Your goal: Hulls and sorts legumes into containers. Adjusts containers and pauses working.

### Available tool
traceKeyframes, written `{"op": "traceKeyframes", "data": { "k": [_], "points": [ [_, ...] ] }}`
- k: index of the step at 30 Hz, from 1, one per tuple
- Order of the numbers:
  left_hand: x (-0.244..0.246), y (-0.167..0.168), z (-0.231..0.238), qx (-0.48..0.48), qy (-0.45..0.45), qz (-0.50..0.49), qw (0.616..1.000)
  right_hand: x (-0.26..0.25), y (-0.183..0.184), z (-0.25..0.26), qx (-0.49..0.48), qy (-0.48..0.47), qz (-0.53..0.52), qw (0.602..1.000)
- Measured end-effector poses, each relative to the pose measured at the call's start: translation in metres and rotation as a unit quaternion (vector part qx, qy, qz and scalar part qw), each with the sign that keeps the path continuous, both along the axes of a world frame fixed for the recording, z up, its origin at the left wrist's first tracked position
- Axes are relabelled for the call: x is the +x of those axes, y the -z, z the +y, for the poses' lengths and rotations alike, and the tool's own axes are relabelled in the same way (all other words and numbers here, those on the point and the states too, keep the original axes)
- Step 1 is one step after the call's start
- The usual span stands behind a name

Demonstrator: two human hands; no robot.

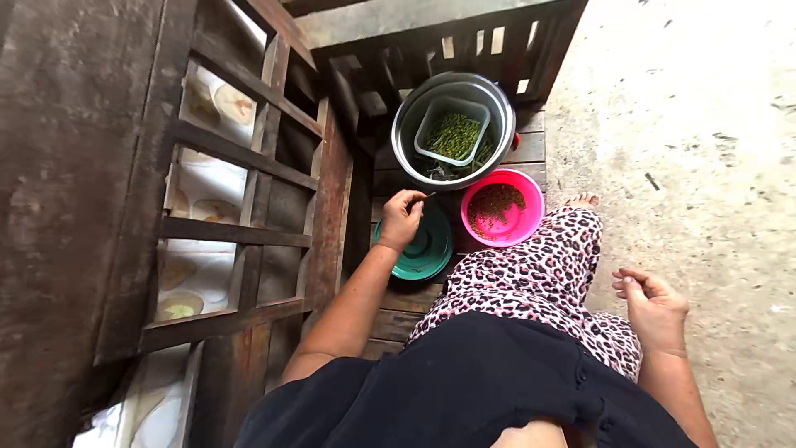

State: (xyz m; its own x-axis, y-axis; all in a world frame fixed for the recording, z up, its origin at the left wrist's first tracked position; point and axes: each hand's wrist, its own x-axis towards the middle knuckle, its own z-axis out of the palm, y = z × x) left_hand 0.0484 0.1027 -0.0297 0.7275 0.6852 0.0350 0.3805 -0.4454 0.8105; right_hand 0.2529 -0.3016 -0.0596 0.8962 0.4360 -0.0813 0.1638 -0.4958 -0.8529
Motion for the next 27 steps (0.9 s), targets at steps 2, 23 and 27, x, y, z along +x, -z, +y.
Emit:
{"op": "traceKeyframes", "data": {
  "k": [2,23,27],
  "points": [
    [0.023,-0.010,0.012,0.032,-0.002,-0.003,0.999,-0.008,0.013,-0.017,-0.010,0.029,0.012,0.999],
    [0.034,0.026,-0.062,0.126,0.126,-0.032,0.984,-0.034,0.076,-0.051,-0.203,0.082,0.201,0.955],
    [-0.018,0.048,-0.054,0.104,-0.008,0.080,0.991,-0.036,0.075,-0.051,-0.181,0.090,0.196,0.959]
  ]
}}
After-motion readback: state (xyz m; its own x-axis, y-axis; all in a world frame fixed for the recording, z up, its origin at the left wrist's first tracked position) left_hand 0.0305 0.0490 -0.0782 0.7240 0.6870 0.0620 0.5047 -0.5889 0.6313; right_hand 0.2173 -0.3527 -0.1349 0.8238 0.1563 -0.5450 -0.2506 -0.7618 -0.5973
